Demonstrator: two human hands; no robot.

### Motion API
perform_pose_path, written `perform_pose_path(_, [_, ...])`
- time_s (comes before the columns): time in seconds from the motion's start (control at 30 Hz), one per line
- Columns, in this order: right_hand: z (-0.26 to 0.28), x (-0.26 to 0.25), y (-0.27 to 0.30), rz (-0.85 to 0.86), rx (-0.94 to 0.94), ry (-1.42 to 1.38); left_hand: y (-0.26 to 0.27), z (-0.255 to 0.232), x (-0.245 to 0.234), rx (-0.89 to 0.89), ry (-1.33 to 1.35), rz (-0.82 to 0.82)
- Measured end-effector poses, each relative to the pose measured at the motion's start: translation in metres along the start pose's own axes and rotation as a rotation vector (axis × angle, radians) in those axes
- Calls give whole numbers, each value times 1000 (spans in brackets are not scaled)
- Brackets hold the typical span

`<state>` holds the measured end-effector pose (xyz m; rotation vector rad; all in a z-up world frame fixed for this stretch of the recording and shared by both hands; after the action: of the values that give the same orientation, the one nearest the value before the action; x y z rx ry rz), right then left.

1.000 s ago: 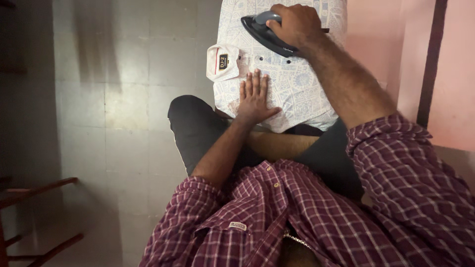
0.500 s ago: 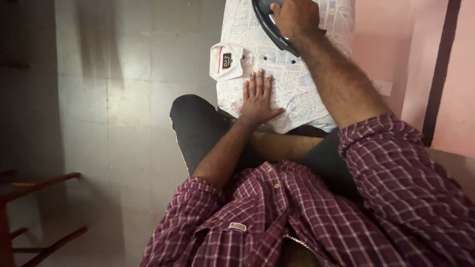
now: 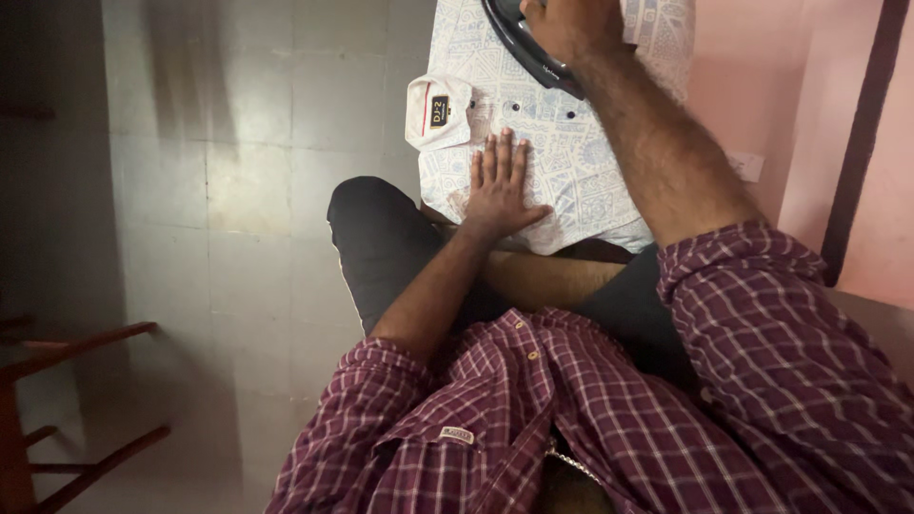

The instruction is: The person irons a white patterned shirt laid on their lap while sitting cross-legged on the floor. They use a handheld iron to smooth the fabric, occasionally adjusting the shirt with their left hand.

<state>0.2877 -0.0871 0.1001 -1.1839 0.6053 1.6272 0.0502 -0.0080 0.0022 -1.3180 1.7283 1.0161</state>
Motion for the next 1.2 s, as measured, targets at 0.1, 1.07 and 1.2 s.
perform_pose_path(0.1, [8,-6,2,36,-51,24,1,0,-1,6,0,-13])
perform_pose_path(1.07, [55,-9,18,80,-357,55,-1,3,5,20,22,-41])
perform_pose_path(1.2, [53,-1,9,149,-224,31,0,4,5,23,17,-55])
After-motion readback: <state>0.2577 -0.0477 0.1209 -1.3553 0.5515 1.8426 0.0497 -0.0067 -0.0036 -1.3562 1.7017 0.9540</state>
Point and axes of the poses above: each hand's wrist, its own y-axis away from the middle knuckle, its own x-axis out of the palm, z = x × y, the point moved 5 cm from there along -y, towards the middle knuckle, and after that the axes turned 1 degree about z, right-handed, at the moved point
